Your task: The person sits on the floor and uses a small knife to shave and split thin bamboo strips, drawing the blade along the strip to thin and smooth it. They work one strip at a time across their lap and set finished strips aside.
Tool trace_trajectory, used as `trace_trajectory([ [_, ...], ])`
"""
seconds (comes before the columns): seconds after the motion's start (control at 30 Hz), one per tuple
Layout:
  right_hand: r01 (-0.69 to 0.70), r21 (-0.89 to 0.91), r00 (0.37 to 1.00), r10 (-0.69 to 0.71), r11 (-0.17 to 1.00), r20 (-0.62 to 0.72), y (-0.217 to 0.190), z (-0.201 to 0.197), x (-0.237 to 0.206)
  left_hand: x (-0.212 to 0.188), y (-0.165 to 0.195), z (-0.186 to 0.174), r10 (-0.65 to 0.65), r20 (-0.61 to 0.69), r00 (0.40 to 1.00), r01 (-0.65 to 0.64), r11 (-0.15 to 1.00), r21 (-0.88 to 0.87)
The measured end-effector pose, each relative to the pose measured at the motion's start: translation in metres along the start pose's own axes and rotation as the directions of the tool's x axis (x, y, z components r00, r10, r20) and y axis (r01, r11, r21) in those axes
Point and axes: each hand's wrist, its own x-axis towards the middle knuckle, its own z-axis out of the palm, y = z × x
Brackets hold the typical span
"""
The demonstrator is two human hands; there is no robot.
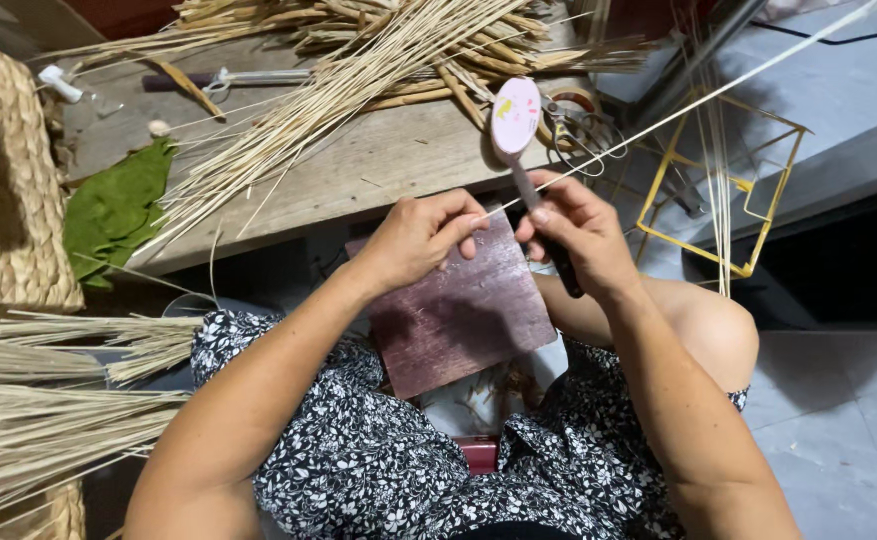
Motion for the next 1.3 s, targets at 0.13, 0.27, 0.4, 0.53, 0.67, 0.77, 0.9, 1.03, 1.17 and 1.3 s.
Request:
trace_trajectory([
  [0.13,0.082,0.022,0.991,-0.079,0.996,-0.103,-0.013,-0.032,-0.005,0.01,-0.012,0.017,-0.007,-0.019,1.0,0.008,1.0,0.007],
  [0.27,0.143,0.053,0.975,-0.131,0.988,-0.181,-0.023,-0.053,-0.005,0.015,-0.026,0.005,-0.026,-0.066,0.997,0.033,0.994,0.102],
  [0.4,0.072,-0.023,0.993,-0.074,0.997,-0.096,0.019,0.02,0.033,-0.001,-0.042,-0.049,-0.045,-0.065,0.997,0.049,0.997,0.051],
  [0.53,-0.001,-0.025,0.998,0.003,1.0,0.065,0.022,0.054,0.008,-0.017,-0.027,-0.036,-0.016,-0.062,0.998,0.019,0.999,0.047],
  [0.67,0.037,-0.015,0.999,-0.038,0.999,-0.04,0.01,0.035,0.008,-0.019,-0.014,-0.031,-0.018,-0.077,0.997,0.021,0.999,0.048],
  [0.77,0.068,0.017,0.98,-0.064,0.998,-0.19,0.008,0.005,0.009,-0.02,-0.016,-0.034,-0.038,-0.078,0.996,0.043,0.997,0.067],
  [0.9,0.183,0.068,0.928,-0.15,0.981,-0.342,-0.017,-0.041,0.002,-0.018,-0.015,-0.034,-0.046,-0.079,0.996,0.05,0.998,0.048],
  [1.03,0.241,0.108,0.91,-0.186,0.964,-0.371,-0.026,-0.031,-0.003,-0.022,-0.01,-0.036,-0.024,-0.082,0.996,0.027,0.999,0.03],
  [1.17,0.079,0.013,0.988,-0.076,0.997,-0.133,0.0,0.028,-0.006,-0.032,-0.013,-0.036,-0.002,-0.071,0.997,0.003,1.0,0.016],
  [1.3,0.008,0.04,1.0,-0.008,0.999,-0.003,0.018,0.058,0.002,-0.034,-0.026,-0.042,0.035,-0.057,0.998,-0.035,0.999,0.004],
])
